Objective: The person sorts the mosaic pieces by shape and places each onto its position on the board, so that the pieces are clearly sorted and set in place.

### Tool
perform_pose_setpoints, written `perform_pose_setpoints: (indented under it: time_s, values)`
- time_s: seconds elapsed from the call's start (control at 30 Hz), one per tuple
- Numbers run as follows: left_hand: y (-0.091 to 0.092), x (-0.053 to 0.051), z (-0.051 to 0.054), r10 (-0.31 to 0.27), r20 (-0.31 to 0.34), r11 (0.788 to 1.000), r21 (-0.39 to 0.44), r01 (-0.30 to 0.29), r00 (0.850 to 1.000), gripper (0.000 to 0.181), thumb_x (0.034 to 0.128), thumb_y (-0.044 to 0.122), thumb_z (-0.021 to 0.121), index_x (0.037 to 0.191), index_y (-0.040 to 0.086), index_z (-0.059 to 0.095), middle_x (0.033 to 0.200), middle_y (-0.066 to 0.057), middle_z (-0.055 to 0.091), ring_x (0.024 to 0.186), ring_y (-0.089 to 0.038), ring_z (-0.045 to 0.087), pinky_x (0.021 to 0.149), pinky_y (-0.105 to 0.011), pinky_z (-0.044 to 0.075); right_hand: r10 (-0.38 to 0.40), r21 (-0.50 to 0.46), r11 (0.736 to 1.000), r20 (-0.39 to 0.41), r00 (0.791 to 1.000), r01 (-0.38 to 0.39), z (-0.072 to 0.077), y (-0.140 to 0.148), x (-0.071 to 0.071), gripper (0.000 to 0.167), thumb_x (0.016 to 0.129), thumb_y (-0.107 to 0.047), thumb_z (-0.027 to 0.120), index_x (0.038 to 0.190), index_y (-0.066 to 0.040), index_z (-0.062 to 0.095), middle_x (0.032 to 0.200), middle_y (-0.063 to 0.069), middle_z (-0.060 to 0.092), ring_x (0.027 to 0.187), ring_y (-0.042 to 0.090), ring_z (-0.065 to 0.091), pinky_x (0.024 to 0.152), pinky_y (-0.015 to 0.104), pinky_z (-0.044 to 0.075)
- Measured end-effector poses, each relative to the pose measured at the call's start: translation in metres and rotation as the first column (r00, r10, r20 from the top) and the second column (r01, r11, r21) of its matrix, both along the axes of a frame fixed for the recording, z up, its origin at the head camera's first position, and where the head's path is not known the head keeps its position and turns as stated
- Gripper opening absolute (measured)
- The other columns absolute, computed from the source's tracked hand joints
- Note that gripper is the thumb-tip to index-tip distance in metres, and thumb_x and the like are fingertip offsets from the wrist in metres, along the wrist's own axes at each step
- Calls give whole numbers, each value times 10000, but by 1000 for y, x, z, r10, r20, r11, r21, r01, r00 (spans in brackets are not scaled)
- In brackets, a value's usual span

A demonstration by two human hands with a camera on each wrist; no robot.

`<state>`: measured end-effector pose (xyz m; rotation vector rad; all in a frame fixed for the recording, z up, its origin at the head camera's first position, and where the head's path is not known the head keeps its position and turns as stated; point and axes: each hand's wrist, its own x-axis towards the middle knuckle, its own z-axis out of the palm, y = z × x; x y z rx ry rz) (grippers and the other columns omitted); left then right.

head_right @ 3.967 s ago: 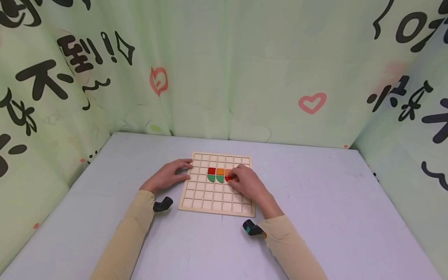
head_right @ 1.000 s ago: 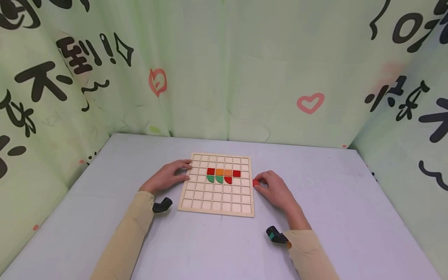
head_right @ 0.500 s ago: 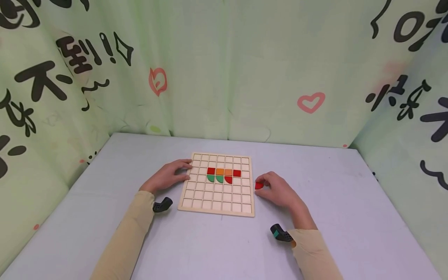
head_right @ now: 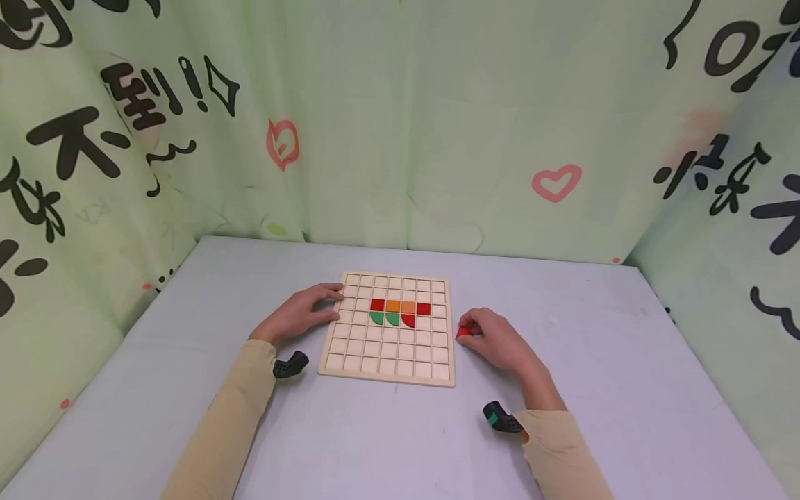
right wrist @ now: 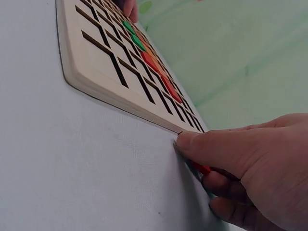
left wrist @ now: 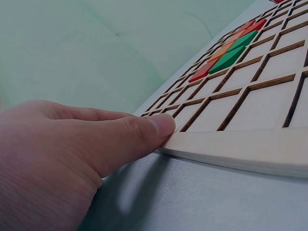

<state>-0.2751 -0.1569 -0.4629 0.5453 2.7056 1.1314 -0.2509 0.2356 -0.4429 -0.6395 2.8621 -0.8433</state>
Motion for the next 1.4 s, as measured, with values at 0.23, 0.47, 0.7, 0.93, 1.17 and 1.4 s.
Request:
perform_pose_setpoints:
  time_s: [0.23, 0.47, 0.7, 0.93, 1.17, 1.4]
  values:
    - [-1, 0, 0, 9, 2, 1000, 1, -9, 1000, 424, 932, 222, 686, 1307, 45, 596, 1522, -44, 414, 1432, -238, 317, 1180, -373, 281, -25, 38, 999, -44, 999, 26, 6, 1, 0, 209, 892, -106, 717, 1085, -37, 675, 953, 40, 602, 837, 178, 545, 736, 347, 511]
    - [-1, -1, -2, 9, 10, 1000, -2, -9, 1000, 427, 936, 234, 681, 1311, 52, 592, 1526, -34, 408, 1436, -231, 310, 1183, -369, 275, -51, 41, 998, -82, 995, 55, 9, 8, -2, 148, 881, -29, 669, 1019, -28, 721, 932, 56, 638, 827, 201, 558, 737, 373, 512]
    - [0, -1, -2, 15, 4, 1000, -9, -15, 1000, 428, 932, 230, 685, 1312, 53, 594, 1523, -33, 413, 1433, -231, 315, 1181, -375, 280, -142, 91, 984, -93, 985, 151, 11, 6, -3, 140, 893, -38, 602, 945, 3, 725, 883, 99, 633, 795, 232, 550, 707, 388, 511]
    - [0, 0, 0, 10, 0, 1000, -5, -10, 1000, 426, 930, 226, 688, 1309, 53, 596, 1521, -34, 417, 1432, -231, 318, 1180, -371, 282, -120, 78, 990, -11, 993, 120, 5, 1, -4, 246, 884, -106, 692, 1103, 7, 694, 1001, 137, 595, 819, 223, 528, 681, 326, 479]
    - [1, 0, 0, 8, 0, 1000, -10, -8, 1000, 425, 931, 228, 686, 1308, 53, 596, 1521, -41, 416, 1431, -237, 319, 1180, -376, 283, -80, 73, 994, -27, 996, 81, 0, 8, -5, 244, 889, -62, 685, 1127, -14, 703, 1045, 133, 608, 817, 213, 497, 670, 317, 455]
    - [0, 0, 0, 8, 0, 1000, -3, -8, 1000, 426, 931, 231, 687, 1308, 54, 597, 1522, -46, 413, 1432, -243, 317, 1179, -379, 284, -64, 40, 997, -41, 997, 66, -2, 10, -6, 224, 883, -84, 709, 1094, -7, 704, 987, 100, 623, 805, 199, 513, 677, 324, 460]
